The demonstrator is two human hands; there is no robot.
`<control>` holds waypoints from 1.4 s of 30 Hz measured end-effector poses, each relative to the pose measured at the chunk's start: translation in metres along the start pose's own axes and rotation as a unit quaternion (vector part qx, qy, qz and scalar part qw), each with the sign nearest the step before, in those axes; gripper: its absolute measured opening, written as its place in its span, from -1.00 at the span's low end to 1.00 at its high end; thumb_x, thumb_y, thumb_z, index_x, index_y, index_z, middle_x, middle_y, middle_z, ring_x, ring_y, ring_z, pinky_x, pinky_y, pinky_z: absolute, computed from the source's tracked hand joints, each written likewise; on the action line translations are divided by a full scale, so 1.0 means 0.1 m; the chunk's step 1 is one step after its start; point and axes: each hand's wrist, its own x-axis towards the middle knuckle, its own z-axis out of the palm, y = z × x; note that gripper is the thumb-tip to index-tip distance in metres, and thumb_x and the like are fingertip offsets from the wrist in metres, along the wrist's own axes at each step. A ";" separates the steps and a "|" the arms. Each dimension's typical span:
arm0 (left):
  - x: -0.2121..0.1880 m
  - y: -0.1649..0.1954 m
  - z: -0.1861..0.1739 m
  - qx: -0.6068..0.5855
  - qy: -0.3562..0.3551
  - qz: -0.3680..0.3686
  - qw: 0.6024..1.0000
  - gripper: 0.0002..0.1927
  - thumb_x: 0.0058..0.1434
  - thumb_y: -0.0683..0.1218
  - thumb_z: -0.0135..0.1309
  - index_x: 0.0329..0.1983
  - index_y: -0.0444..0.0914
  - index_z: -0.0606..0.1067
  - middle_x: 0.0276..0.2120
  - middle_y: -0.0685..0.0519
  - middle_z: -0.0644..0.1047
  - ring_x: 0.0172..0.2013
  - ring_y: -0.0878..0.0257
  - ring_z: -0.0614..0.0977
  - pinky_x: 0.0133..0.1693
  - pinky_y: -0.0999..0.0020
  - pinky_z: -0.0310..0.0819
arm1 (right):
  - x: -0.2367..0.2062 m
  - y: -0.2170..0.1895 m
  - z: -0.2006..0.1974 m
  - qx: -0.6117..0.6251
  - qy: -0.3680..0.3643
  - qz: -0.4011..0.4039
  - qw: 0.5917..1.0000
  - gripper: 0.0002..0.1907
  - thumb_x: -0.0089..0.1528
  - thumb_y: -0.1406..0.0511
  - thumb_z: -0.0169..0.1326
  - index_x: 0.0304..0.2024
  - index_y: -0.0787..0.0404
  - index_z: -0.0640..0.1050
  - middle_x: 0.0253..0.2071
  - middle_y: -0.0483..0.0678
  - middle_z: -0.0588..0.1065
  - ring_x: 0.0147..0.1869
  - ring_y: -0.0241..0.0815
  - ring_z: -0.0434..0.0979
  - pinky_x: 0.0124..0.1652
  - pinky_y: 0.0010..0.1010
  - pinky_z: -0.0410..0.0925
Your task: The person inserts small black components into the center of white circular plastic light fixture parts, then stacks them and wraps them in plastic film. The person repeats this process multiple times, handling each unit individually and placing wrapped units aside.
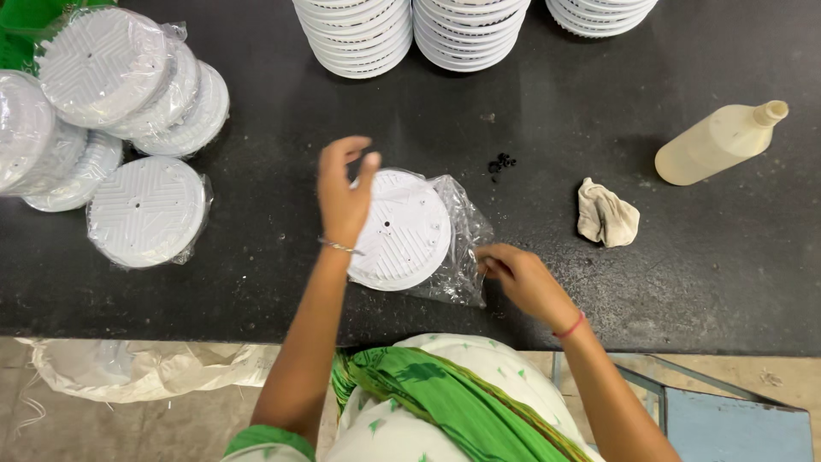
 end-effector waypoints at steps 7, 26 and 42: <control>-0.33 -0.80 -0.46 0.006 0.018 -0.185 0.982 -0.60 0.34 0.06 0.14 0.07 -0.31 0.47 0.03 -0.05 0.49 -0.02 0.14 0.60 0.00 0.22 0.54 | 0.34 -0.06 0.31 -0.201 0.247 -0.137 0.938 -0.41 0.39 0.29 0.02 0.43 0.36 0.23 0.03 0.32 0.53 0.01 0.05 0.60 -0.03 -0.36 0.48; -0.76 -0.83 -0.66 -0.407 -0.010 -0.441 0.800 -0.86 0.28 -0.11 0.22 -0.24 -0.31 0.58 -0.39 0.09 0.60 -0.40 0.37 0.60 -0.34 0.48 0.53 | 0.54 0.60 0.69 0.427 0.029 0.107 0.897 -0.79 0.24 0.33 0.07 -0.06 0.16 0.46 -0.19 -0.15 0.56 -0.14 -0.31 0.60 -0.17 -0.38 0.53; -1.42 -0.56 -1.59 0.138 -0.041 0.002 0.990 -0.27 -0.03 0.12 0.40 0.11 -0.26 0.35 0.14 -0.19 0.39 0.15 -0.06 0.42 0.13 0.05 0.36 | 1.11 0.73 0.49 0.422 0.044 0.029 0.905 -0.93 0.42 0.38 -0.01 -0.08 0.26 0.48 -0.26 -0.09 0.45 -0.21 -0.29 0.47 -0.06 -0.18 0.51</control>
